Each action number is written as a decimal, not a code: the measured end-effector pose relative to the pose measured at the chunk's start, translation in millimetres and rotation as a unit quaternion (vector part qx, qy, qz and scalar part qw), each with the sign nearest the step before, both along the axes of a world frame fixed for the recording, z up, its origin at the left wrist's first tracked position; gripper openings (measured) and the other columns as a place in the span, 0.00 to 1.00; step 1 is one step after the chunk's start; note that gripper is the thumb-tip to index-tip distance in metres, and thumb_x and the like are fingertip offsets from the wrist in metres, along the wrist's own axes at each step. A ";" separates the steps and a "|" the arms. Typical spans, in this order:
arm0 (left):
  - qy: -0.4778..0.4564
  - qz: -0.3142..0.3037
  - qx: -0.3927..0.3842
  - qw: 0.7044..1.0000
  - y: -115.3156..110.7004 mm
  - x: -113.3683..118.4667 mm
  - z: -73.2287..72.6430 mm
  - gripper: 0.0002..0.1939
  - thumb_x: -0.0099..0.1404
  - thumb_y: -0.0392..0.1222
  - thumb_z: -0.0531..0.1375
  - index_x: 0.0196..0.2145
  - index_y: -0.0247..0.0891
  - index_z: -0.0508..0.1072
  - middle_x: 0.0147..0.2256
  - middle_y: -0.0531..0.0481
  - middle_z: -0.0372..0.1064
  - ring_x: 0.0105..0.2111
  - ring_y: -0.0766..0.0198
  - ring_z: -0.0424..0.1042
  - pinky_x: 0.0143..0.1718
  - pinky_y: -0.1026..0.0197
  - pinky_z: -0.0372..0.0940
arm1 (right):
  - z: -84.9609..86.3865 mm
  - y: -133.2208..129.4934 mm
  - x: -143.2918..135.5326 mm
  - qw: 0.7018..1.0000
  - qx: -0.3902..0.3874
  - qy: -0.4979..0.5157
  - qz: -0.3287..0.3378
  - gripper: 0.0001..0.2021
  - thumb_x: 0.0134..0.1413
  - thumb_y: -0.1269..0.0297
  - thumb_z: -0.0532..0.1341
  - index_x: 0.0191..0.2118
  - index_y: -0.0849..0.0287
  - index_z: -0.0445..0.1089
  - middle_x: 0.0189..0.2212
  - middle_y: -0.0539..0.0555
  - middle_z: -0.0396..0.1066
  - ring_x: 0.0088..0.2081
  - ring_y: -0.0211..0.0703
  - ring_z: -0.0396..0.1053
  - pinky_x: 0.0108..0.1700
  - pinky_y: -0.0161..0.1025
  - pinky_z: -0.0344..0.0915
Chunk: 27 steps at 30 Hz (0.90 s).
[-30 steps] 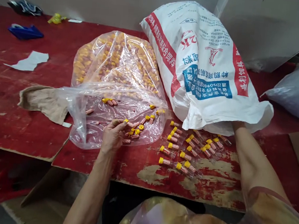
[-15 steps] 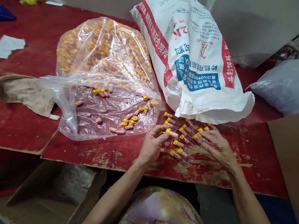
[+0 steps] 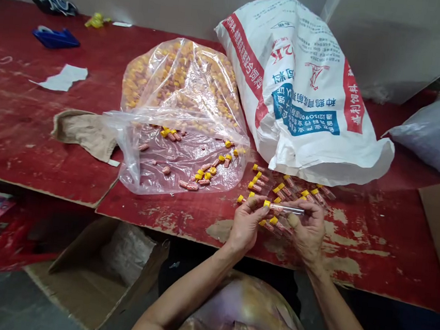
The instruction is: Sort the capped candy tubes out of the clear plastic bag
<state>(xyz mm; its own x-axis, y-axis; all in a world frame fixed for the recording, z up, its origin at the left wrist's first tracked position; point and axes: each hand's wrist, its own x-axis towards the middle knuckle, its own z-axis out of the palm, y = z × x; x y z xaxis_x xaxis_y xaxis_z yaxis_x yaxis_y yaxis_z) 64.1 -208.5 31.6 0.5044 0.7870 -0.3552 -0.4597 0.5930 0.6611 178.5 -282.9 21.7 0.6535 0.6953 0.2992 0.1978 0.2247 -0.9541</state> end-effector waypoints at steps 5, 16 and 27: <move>0.073 0.004 0.072 0.995 -11.2 -1.6 -3.7 0.13 0.53 0.45 0.66 0.36 0.37 0.76 0.34 0.50 0.73 0.35 0.65 0.72 0.42 0.60 0.66 | -7.6 -5.9 1.7 0.969 -0.131 -0.210 0.009 0.10 0.55 0.62 0.60 0.42 0.58 0.64 0.38 0.53 0.67 0.39 0.42 0.68 0.41 0.40 0.67; 0.242 -0.062 0.407 0.879 -21.4 -13.9 3.4 0.15 0.65 0.46 0.54 0.34 0.38 0.78 0.30 0.46 0.72 0.33 0.62 0.69 0.38 0.62 0.65 | -15.1 -17.8 -20.3 0.927 -0.111 -0.356 -0.047 0.09 0.62 0.61 0.54 0.42 0.59 0.68 0.34 0.54 0.70 0.34 0.41 0.68 0.37 0.37 0.64; 0.511 0.151 0.456 0.713 169.3 -63.7 3.1 0.08 0.64 0.31 0.54 0.32 0.34 0.74 0.36 0.42 0.72 0.39 0.58 0.70 0.43 0.54 0.65 | -46.1 -74.7 60.2 0.863 -0.275 -0.405 -0.126 0.30 0.57 0.39 0.49 0.42 0.64 0.70 0.37 0.60 0.71 0.38 0.52 0.67 0.42 0.47 0.63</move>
